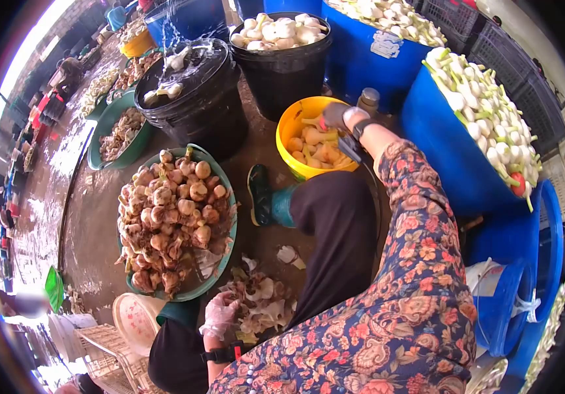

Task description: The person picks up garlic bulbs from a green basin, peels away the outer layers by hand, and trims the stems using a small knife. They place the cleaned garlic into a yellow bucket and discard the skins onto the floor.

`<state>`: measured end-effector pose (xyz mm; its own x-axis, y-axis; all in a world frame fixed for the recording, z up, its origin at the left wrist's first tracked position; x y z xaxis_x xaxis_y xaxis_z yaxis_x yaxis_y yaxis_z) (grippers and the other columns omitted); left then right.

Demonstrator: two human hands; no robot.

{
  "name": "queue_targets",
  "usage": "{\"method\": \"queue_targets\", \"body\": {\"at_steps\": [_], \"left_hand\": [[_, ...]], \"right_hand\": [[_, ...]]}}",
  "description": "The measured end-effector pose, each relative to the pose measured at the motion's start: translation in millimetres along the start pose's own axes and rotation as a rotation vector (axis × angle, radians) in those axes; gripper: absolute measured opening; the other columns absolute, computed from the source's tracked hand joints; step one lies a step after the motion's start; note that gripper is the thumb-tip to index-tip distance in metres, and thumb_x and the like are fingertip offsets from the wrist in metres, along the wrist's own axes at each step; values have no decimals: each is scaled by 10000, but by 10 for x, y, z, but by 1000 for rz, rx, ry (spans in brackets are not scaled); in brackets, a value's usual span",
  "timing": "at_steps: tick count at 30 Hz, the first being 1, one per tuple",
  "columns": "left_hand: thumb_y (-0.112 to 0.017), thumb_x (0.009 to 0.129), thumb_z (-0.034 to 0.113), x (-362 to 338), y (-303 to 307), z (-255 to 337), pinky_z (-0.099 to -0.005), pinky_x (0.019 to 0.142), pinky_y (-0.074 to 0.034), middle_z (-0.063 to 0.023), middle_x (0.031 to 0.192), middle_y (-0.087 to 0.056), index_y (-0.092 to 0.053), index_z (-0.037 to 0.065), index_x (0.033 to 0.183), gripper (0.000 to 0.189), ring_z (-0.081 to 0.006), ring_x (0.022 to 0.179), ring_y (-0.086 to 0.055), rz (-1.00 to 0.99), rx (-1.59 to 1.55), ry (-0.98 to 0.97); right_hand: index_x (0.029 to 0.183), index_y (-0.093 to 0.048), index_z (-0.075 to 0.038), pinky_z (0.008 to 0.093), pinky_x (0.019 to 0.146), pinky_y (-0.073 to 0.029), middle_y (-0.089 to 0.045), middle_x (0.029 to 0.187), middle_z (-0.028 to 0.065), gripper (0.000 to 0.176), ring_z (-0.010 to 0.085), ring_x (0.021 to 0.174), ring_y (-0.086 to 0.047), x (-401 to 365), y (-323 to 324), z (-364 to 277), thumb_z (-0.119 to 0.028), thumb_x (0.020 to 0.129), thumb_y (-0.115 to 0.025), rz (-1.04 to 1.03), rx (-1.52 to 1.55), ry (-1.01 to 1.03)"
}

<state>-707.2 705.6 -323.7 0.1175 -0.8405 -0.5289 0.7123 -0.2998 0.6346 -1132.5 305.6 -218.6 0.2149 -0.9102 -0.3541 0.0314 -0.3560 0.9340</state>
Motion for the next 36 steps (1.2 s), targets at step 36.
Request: {"method": "queue_targets", "body": {"at_steps": [36], "left_hand": [[-727, 741, -1, -399, 787, 1575, -269, 939, -418, -36, 1187, -526, -261, 58, 1419, 824, -123, 1063, -507, -87, -1315, -644]], "right_hand": [[969, -624, -82, 163, 519, -394, -570, 736, -33, 234, 26, 632, -514, -2114, -129, -3047, -293, 890, -564, -333, 1680, 486]]}}
Point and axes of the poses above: each hand's wrist, its own x-axis towards the middle knuckle, its own y-axis out of the back of the hand, z = x × y, the point moved 7 cm from there along x, towards the middle knuckle
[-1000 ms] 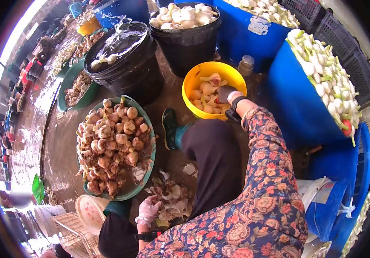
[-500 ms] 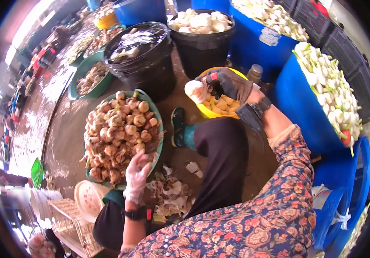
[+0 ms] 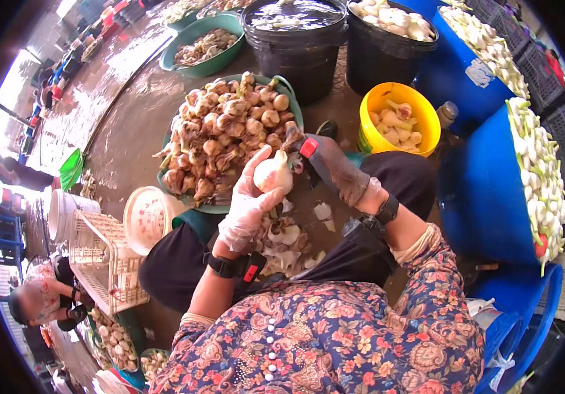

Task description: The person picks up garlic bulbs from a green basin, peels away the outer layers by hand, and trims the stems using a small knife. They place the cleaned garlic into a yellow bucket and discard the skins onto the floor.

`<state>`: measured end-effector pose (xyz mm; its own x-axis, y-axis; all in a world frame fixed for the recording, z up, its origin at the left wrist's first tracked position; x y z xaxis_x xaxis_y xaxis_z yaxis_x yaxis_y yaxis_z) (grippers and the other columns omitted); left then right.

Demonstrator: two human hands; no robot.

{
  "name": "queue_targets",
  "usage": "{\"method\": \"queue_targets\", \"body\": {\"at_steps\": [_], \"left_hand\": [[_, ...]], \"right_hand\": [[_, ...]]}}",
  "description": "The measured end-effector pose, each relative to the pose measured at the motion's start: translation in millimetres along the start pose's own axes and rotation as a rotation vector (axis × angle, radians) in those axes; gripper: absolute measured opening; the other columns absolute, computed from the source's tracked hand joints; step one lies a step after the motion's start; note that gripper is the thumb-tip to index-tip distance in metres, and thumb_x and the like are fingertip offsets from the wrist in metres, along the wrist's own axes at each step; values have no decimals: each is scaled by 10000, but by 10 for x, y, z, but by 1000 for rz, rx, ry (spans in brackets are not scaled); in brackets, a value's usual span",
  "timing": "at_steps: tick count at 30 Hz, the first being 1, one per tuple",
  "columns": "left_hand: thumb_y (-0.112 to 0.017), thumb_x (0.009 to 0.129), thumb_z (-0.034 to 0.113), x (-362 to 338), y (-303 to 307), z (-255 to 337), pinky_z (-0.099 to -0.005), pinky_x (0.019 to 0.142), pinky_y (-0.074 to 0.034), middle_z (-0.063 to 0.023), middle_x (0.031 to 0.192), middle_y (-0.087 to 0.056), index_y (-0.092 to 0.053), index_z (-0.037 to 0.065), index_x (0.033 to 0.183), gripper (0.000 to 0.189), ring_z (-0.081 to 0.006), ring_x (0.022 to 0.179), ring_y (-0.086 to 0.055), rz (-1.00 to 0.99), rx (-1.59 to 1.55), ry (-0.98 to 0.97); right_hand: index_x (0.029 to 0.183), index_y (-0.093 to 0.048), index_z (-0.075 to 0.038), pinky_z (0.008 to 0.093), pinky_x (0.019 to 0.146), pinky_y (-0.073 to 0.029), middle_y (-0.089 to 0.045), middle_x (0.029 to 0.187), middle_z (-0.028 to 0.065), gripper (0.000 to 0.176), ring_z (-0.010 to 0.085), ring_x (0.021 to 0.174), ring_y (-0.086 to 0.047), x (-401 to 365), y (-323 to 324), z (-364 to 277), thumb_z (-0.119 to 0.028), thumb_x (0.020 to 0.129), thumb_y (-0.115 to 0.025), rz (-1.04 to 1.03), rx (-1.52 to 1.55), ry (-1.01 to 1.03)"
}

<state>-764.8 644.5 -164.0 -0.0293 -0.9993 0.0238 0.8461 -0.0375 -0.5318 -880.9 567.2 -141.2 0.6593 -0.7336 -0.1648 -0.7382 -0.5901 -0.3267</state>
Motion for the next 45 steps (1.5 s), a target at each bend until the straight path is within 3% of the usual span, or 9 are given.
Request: {"method": "queue_targets", "body": {"at_steps": [9, 14, 17, 19, 24, 29, 35, 36, 45], "left_hand": [[-670, 712, 21, -191, 303, -241, -219, 780, -442, -13, 1072, -542, -266, 37, 1412, 808, -86, 888, -520, 82, 1, 68], [-701, 683, 285, -231, 353, -301, -287, 617, -522, -129, 1071, -586, -302, 26, 1385, 848, -210, 737, -630, -59, -178, 73], [-702, 705, 242, -254, 344, -355, -274, 727, -513, -112, 1121, -573, -313, 27, 1379, 808, -194, 871, -616, -27, -215, 109], [-721, 713, 191, -237, 309, -310, -277, 833, -471, -99, 1168, -549, -319, 31, 1378, 794, -185, 980, -572, 89, -182, -34], [-799, 672, 76, -302, 203, -380, -305, 987, -364, -69, 1267, -482, -340, 49, 1375, 840, -172, 1122, -472, 94, 131, -75], [-757, 715, 58, -355, 187, 155, -294, 875, -423, -62, 1250, -510, -438, 74, 1338, 700, -165, 1041, -525, 78, 872, -173], [-680, 781, 7, -390, 279, 73, -236, 758, -470, -69, 929, -659, -680, 7, 997, 216, -126, 821, -601, 26, 844, -40], [-670, 788, 4, -396, 295, 45, -238, 753, -472, -70, 893, -665, -683, 3, 986, 199, -121, 807, -602, 41, 850, -64], [-601, 895, 240, -576, 665, -344, -212, 564, -439, -12, 784, -646, -662, 32, 921, 219, -69, 650, -569, 419, 210, 314]], "right_hand": [[878, -644, -22, 213, 566, -425, -593, 698, -11, 156, 47, 644, -522, -69, -154, 345, -173, 872, -603, 57, -367, 43], [860, -637, -9, 215, 567, -429, -583, 693, -13, 171, 49, 634, -513, -110, -172, 428, -160, 906, -572, -41, -362, -7], [923, -619, -4, 205, 583, -432, -596, 698, 6, 177, 52, 648, -534, -100, -105, 456, -177, 896, -590, 47, -232, 85], [1019, -584, 1, 223, 649, -456, -616, 773, 36, 206, 88, 722, -569, -80, -28, 759, -150, 879, -593, -10, 53, -171], [1225, -467, -31, 273, 839, -462, -561, 1039, 30, 361, 113, 925, -549, -386, -422, 400, -212, 920, -531, -58, -755, 563], [1221, -482, -44, 270, 924, -412, -571, 1118, 59, 330, 142, 1028, -537, -324, -423, 457, -192, 927, -506, -203, -452, -70], [1071, -551, -54, 240, 756, -444, -585, 957, 36, 260, 105, 828, -544, -231, -349, 874, -254, 906, -560, -404, -275, -251], [1024, -549, -41, 236, 681, -438, -570, 884, 29, 329, 93, 738, -520, -261, -263, 803, -307, 851, -637, -255, -590, -164], [1193, -476, -44, 316, 866, -444, -597, 1075, 142, 674, 231, 1011, -584, -306, -384, 610, -328, 665, -784, -284, -759, 159]]}}
Point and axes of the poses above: each hand's wrist, its own x-axis towards the middle knuckle, its own y-axis out of the back of the hand, z = x × y, the point moved 7 cm from there along x, towards the middle knuckle
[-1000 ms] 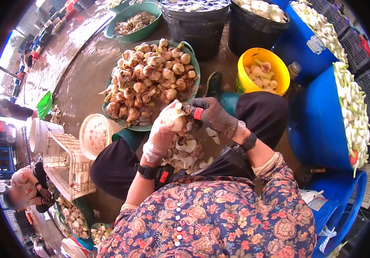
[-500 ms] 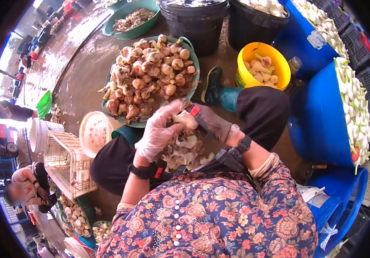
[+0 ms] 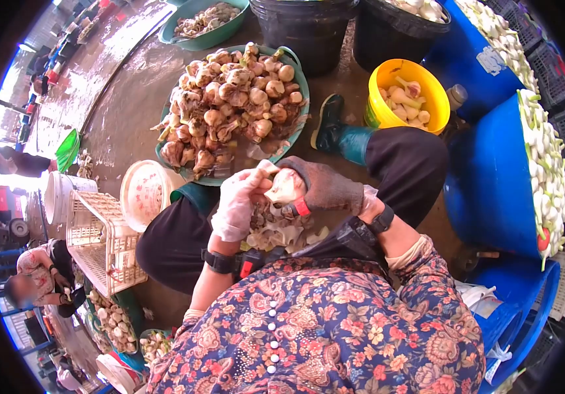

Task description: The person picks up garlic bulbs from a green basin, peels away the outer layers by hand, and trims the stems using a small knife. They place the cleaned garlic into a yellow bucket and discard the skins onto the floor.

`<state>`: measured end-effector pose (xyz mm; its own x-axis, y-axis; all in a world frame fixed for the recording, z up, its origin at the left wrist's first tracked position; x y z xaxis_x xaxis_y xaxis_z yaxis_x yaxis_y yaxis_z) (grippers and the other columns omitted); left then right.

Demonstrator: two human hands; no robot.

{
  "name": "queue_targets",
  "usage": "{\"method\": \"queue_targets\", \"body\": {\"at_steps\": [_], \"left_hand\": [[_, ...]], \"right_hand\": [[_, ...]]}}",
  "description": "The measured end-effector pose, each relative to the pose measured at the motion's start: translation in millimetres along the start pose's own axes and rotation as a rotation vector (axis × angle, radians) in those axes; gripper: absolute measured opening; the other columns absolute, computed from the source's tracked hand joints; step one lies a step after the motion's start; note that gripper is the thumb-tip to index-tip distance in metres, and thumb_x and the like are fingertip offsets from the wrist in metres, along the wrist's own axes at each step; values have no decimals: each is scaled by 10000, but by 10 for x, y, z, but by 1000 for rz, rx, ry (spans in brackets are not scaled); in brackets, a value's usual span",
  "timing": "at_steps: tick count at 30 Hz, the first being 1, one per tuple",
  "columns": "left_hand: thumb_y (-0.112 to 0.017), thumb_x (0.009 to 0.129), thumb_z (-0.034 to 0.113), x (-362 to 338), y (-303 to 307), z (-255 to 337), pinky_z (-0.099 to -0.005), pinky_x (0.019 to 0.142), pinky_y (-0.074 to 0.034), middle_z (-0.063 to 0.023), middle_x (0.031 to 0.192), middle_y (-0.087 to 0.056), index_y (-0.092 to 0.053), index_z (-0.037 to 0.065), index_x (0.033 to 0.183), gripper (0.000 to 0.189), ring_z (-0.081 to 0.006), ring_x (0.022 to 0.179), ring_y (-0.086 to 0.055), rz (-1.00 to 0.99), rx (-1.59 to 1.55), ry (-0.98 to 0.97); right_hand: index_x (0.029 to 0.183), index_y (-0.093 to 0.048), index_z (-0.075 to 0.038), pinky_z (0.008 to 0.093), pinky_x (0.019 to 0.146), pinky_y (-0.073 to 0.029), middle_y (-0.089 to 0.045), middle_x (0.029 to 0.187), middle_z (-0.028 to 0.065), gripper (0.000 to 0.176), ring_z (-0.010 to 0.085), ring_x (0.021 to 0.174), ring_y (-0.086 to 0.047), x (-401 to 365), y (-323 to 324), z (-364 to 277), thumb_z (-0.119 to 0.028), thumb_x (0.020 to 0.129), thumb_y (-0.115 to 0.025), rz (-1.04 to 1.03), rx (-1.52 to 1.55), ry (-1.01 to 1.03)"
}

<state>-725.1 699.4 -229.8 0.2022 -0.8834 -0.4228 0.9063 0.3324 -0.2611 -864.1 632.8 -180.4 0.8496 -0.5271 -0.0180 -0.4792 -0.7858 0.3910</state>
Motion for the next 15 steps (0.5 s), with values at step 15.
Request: {"method": "queue_targets", "body": {"at_steps": [15], "left_hand": [[-693, 825, 148, -107, -169, 139, -210, 662, -468, -43, 828, -687, -687, -5, 966, 208, -57, 735, -585, -64, 482, -231]], "right_hand": [[1218, -467, -88, 383, 864, -472, -575, 1110, 178, 634, 338, 1033, -570, -3, -48, 134, -165, 641, -719, 79, -247, 3]]}}
Point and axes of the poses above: each hand's wrist, its own x-axis towards the middle knuckle, its own y-axis out of the back of the hand, z = x × y, the point moved 7 cm from there along x, towards the middle knuckle
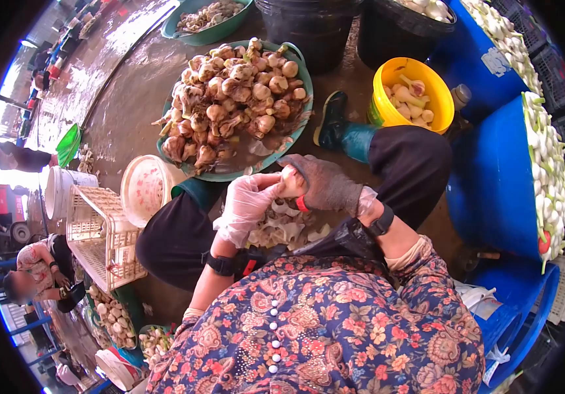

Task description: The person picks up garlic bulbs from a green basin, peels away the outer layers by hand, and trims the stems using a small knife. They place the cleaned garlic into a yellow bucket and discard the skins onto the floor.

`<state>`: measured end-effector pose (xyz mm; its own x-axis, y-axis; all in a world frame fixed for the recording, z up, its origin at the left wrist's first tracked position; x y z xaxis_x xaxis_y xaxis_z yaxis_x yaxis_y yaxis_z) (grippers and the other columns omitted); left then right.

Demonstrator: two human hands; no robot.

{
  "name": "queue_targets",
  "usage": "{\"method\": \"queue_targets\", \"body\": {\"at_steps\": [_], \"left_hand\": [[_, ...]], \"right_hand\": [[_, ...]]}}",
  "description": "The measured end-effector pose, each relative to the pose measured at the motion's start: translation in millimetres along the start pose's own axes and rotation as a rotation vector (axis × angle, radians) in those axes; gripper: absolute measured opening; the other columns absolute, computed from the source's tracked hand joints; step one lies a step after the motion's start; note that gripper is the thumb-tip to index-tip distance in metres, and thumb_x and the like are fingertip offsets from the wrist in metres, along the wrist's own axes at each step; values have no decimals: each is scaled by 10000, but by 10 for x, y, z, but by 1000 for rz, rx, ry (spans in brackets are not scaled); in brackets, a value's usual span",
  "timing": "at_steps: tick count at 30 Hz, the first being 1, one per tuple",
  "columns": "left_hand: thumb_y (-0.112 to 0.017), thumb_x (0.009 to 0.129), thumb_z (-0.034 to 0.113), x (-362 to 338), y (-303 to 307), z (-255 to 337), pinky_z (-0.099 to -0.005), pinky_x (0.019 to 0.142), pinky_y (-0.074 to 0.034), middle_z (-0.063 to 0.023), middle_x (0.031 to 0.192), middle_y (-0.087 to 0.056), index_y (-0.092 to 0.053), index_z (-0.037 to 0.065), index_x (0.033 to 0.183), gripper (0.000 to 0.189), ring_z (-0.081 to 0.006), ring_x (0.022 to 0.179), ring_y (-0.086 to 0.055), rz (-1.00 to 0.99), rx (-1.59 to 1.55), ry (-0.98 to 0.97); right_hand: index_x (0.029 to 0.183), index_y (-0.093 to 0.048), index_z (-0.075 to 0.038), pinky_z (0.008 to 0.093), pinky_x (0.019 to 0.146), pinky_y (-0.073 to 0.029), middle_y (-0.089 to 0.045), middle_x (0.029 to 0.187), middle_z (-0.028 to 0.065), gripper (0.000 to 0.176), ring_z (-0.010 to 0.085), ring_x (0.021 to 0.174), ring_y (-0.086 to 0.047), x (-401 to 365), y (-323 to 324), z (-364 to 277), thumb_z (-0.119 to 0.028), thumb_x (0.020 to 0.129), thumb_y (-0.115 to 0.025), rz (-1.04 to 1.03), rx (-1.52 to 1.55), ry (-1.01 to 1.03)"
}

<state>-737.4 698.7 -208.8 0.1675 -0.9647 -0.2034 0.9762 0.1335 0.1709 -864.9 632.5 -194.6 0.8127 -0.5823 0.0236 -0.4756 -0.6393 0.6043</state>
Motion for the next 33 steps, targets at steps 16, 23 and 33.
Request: {"method": "queue_targets", "body": {"at_steps": [16, 23, 33], "left_hand": [[-603, 870, 150, 28, -31, -391, -184, 472, -416, -42, 714, -639, -640, -7, 925, 171, -99, 571, -605, 37, -326, 289], [-588, 883, 197, -27, 21, -321, -199, 532, -456, -61, 801, -637, -600, -2, 970, 218, -127, 636, -637, 76, -479, 295], [-653, 863, 197, 32, 17, -317, -181, 520, -431, -28, 764, -632, -628, 2, 965, 222, -65, 606, -570, 88, -439, 160]], "right_hand": [[1242, -474, -87, 357, 938, -433, -545, 1174, 141, 696, 281, 1094, -544, -26, -3, 23, -110, 595, -730, -26, 215, 51], [1290, -448, -81, 316, 1012, -365, -515, 1244, 67, 701, 165, 1177, -468, -25, -38, 33, -41, 658, -749, 5, 506, 1], [1254, -461, -70, 323, 959, -417, -549, 1174, 86, 649, 172, 1116, -513, -46, -101, 68, -135, 695, -783, 72, 442, -12]]}}
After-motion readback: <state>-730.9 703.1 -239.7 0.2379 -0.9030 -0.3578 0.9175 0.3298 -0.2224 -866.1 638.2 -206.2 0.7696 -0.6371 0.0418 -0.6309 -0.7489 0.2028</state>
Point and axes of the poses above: each hand's wrist, its own x-axis towards the middle knuckle, its own y-axis out of the back of the hand, z = x × y, the point moved 7 cm from there along x, towards the middle knuckle
